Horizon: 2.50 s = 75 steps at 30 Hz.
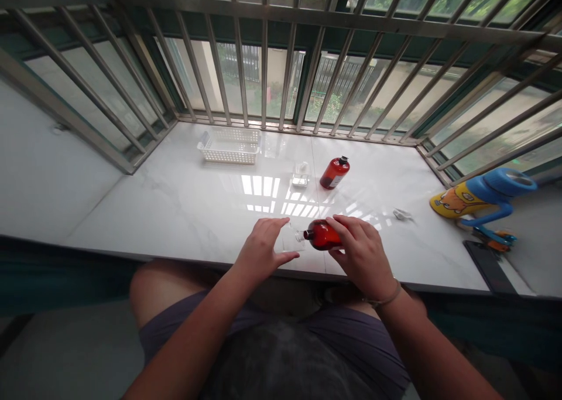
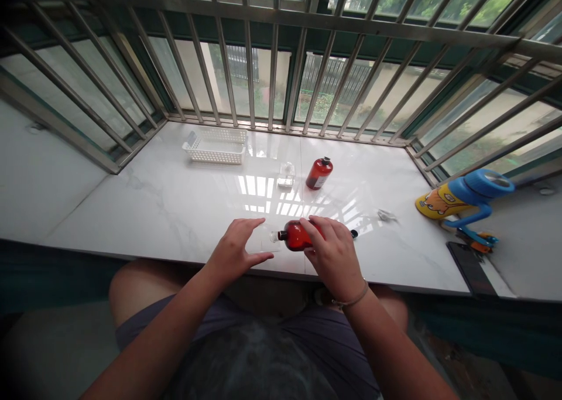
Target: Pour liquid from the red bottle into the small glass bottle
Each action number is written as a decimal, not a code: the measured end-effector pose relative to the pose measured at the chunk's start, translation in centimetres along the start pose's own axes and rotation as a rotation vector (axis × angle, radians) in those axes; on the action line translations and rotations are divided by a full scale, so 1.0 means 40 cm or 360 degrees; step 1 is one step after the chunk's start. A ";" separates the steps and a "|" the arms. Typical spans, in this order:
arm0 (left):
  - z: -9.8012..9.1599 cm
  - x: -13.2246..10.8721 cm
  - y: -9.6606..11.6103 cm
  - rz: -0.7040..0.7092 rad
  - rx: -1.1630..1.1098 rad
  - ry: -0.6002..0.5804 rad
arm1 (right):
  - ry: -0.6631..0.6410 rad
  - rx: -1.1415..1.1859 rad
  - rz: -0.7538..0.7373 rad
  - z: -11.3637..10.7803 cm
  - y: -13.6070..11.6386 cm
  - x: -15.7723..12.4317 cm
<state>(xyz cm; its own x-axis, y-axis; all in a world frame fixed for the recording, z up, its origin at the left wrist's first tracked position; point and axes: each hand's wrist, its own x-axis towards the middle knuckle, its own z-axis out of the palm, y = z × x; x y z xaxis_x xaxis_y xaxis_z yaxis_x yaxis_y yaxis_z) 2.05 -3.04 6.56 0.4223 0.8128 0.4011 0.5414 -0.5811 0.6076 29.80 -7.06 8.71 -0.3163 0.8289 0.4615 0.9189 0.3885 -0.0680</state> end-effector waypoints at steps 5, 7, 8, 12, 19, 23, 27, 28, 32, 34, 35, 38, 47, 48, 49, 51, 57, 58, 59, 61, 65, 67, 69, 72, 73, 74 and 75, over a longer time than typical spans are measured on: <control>0.004 -0.003 -0.004 -0.0019 -0.0026 0.0003 | -0.0006 -0.0011 -0.0011 -0.004 -0.003 0.005; 0.007 -0.005 -0.005 -0.0025 -0.0029 0.0003 | -0.0010 -0.0017 -0.0019 -0.004 -0.003 0.006; 0.008 -0.005 -0.006 -0.0028 -0.0030 0.0002 | -0.0011 -0.0019 -0.0023 -0.004 -0.002 0.006; 0.013 -0.007 -0.009 -0.0048 -0.0031 -0.0011 | -0.0015 -0.0025 -0.0027 -0.002 0.002 0.002; 0.016 -0.008 -0.010 -0.0049 -0.0045 -0.0021 | -0.0039 -0.0013 -0.0034 -0.008 0.006 0.002; 0.018 -0.007 -0.010 -0.0060 -0.0056 -0.0015 | -0.0050 -0.0017 -0.0035 -0.013 0.006 0.002; 0.022 -0.009 -0.010 -0.0070 -0.0071 -0.0011 | -0.0049 -0.0026 -0.0039 -0.014 0.007 0.001; 0.022 -0.009 -0.010 -0.0074 -0.0076 -0.0012 | -0.0051 -0.0028 -0.0040 -0.014 0.008 0.001; 0.023 -0.011 -0.010 -0.0093 -0.0089 -0.0024 | -0.0061 -0.0033 -0.0045 -0.015 0.009 0.001; 0.022 -0.011 -0.010 -0.0103 -0.0092 -0.0030 | -0.0056 -0.0041 -0.0051 -0.016 0.010 0.001; 0.022 -0.011 -0.010 -0.0110 -0.0095 -0.0033 | -0.0055 -0.0045 -0.0053 -0.017 0.010 0.001; 0.022 -0.011 -0.010 -0.0132 -0.0112 -0.0045 | -0.0063 -0.0054 -0.0051 -0.019 0.009 0.002; 0.029 -0.014 -0.011 -0.0169 -0.0132 -0.0041 | -0.0069 -0.0061 -0.0058 -0.021 0.009 0.002; 0.029 -0.014 -0.011 -0.0170 -0.0133 -0.0042 | -0.0072 -0.0064 -0.0057 -0.021 0.010 0.002; 0.029 -0.014 -0.011 -0.0171 -0.0135 -0.0043 | -0.0075 -0.0065 -0.0057 -0.021 0.010 0.002; 0.029 -0.013 -0.010 -0.0172 -0.0137 -0.0044 | -0.0072 -0.0064 -0.0058 -0.020 0.010 0.002; 0.030 -0.013 -0.010 -0.0174 -0.0128 -0.0050 | -0.0060 -0.0081 -0.0057 -0.021 0.010 0.002; 0.030 -0.013 -0.010 -0.0174 -0.0130 -0.0052 | -0.0060 -0.0080 -0.0058 -0.022 0.010 0.002; 0.030 -0.013 -0.010 -0.0175 -0.0132 -0.0053 | -0.0061 -0.0079 -0.0060 -0.022 0.010 0.002; 0.029 -0.013 -0.010 -0.0179 -0.0137 -0.0058 | -0.0061 -0.0078 -0.0062 -0.023 0.010 0.002; 0.030 -0.013 -0.009 -0.0186 -0.0149 -0.0058 | -0.0065 -0.0079 -0.0060 -0.022 0.010 0.003; 0.031 -0.014 -0.010 -0.0189 -0.0156 -0.0054 | -0.0060 -0.0075 -0.0060 -0.022 0.010 0.004; 0.032 -0.014 -0.011 -0.0191 -0.0162 -0.0050 | -0.0054 -0.0074 -0.0062 -0.022 0.010 0.004; 0.033 -0.015 -0.012 -0.0199 -0.0166 -0.0049 | -0.0056 -0.0087 -0.0067 -0.024 0.011 0.005; 0.034 -0.015 -0.013 -0.0204 -0.0165 -0.0049 | -0.0058 -0.0092 -0.0067 -0.024 0.011 0.005; 0.034 -0.015 -0.013 -0.0209 -0.0165 -0.0051 | -0.0060 -0.0097 -0.0066 -0.024 0.011 0.005; 0.034 -0.015 -0.013 -0.0213 -0.0163 -0.0052 | -0.0061 -0.0098 -0.0064 -0.024 0.012 0.004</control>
<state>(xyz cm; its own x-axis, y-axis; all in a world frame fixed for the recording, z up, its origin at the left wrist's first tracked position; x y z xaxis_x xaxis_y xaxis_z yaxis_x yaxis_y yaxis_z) 2.50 -3.29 5.08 0.3756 0.8801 0.2904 0.5180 -0.4592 0.7217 30.39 -7.12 9.61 -0.3609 0.8283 0.4286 0.9177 0.3972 0.0052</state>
